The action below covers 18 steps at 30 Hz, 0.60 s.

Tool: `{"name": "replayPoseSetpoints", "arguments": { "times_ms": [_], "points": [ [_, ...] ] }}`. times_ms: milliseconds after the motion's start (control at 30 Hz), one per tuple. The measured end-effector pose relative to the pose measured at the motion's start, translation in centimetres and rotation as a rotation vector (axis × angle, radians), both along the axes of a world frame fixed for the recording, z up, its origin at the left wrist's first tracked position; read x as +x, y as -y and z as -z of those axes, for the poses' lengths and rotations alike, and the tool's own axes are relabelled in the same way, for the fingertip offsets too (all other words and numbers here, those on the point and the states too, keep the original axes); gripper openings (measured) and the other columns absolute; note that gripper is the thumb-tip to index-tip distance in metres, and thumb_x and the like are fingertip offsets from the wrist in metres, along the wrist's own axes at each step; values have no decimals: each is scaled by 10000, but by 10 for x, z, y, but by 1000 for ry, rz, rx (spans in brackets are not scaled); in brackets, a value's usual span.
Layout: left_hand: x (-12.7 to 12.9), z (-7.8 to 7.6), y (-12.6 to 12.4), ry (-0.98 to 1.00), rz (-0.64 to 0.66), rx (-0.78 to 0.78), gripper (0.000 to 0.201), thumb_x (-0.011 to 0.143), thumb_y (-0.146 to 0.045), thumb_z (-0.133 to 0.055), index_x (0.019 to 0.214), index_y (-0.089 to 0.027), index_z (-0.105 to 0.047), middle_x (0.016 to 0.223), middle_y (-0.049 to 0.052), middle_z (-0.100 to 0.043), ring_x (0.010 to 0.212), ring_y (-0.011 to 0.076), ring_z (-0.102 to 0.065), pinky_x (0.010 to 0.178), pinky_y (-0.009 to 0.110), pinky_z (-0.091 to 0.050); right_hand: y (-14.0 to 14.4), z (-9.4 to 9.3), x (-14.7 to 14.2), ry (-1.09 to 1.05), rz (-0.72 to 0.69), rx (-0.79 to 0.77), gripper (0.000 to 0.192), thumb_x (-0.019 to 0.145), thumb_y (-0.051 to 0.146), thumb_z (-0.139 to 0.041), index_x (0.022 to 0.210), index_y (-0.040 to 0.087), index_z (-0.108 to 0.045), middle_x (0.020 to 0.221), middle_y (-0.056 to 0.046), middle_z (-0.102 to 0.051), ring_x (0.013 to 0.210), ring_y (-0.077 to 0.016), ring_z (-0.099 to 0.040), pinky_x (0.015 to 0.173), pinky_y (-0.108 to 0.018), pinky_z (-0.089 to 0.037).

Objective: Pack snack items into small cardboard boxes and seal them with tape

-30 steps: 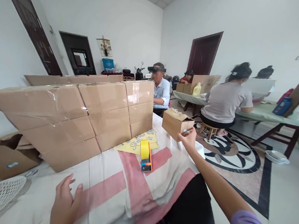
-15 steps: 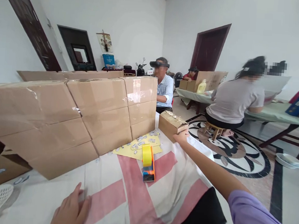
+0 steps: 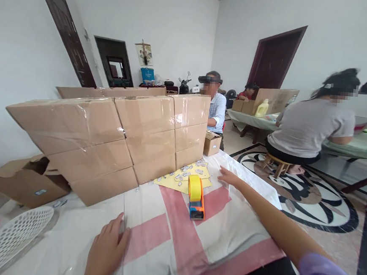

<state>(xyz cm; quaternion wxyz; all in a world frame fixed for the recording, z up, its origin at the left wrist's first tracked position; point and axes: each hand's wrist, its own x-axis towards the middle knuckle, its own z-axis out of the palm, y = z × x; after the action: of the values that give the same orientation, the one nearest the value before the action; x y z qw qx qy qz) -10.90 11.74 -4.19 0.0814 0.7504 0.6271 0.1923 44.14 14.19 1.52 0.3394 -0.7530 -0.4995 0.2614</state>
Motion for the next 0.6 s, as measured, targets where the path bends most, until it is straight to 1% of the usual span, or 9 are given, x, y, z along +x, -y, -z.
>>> {"name": "replayPoseSetpoints", "arguments": {
  "times_ms": [67, 133, 167, 200, 300, 367, 433, 533, 600],
  "points": [
    [-10, -6, -4, 34, -18, 9, 643, 908, -513, -332, 1385, -125, -517, 1355, 167, -616, 1213, 332, -582, 953, 469, -479, 50, -2, -9, 53, -98, -82, 670, 715, 188, -783, 1365, 153, -625, 1427, -156, -607, 1289, -311, -597, 1143, -432, -436],
    [-22, -15, -6, 63, -55, 52, 639, 920, -534, -308, 1359, -127, -531, 1358, 161, -607, 1214, 335, -577, 967, 465, -480, 104, -2, -18, 126, -160, -117, 666, 679, 220, -788, 1332, 168, -663, 1482, -131, -568, 1394, -327, -504, 1226, -408, -316],
    [-28, -20, -6, 75, -71, 82, 633, 925, -545, -302, 1341, -132, -541, 1347, 157, -611, 1208, 334, -579, 977, 464, -476, 130, -2, -22, 163, -163, -134, 660, 697, 273, -777, 1336, 157, -662, 1491, -143, -556, 1423, -351, -466, 1243, -435, -275],
    [-34, -25, -5, 86, -83, 112, 622, 930, -554, -303, 1325, -142, -550, 1333, 151, -617, 1199, 331, -585, 981, 462, -474, 153, -1, -25, 204, -151, -152, 637, 747, 332, -733, 1348, 136, -651, 1481, -162, -561, 1415, -375, -465, 1241, -473, -262],
    [-48, -37, 1, 132, -134, 192, 545, 937, -546, -339, 1275, -186, -569, 1302, 133, -634, 1183, 321, -599, 963, 447, -479, 201, -1, -30, 471, -91, -199, 595, 916, 481, -494, 1378, 124, -612, 1447, -162, -583, 1364, -352, -511, 1200, -455, -315],
    [-53, -40, 4, 177, -169, 215, 498, 935, -530, -362, 1239, -200, -578, 1285, 130, -641, 1167, 313, -610, 947, 436, -484, 214, -3, -32, 642, -61, -256, 582, 966, 490, -379, 1366, 133, -606, 1421, -154, -592, 1337, -321, -531, 1161, -413, -359],
    [-56, -40, 5, 232, -201, 201, 483, 929, -522, -370, 1216, -194, -579, 1274, 133, -641, 1131, 300, -628, 934, 422, -491, 214, -7, -34, 712, -49, -322, 547, 980, 461, -358, 1338, 137, -614, 1381, -163, -601, 1301, -311, -551, 1118, -404, -391],
    [-52, -35, 3, 282, -226, 136, 481, 931, -514, -368, 1215, -185, -573, 1285, 131, -634, 1097, 289, -643, 915, 412, -499, 198, -12, -34, 750, -39, -416, 451, 946, 400, -458, 1248, 132, -657, 1302, -188, -619, 1257, -344, -564, 1043, -449, -431],
    [-47, -33, 2, 289, -210, 116, 473, 933, -504, -364, 1209, -183, -575, 1294, 127, -633, 1107, 292, -641, 919, 414, -496, 184, -14, -36, 785, -32, -483, 390, 914, 369, -551, 1188, 124, -681, 1269, -190, -631, 1260, -366, -553, 1018, -488, -440]
  ]
}}
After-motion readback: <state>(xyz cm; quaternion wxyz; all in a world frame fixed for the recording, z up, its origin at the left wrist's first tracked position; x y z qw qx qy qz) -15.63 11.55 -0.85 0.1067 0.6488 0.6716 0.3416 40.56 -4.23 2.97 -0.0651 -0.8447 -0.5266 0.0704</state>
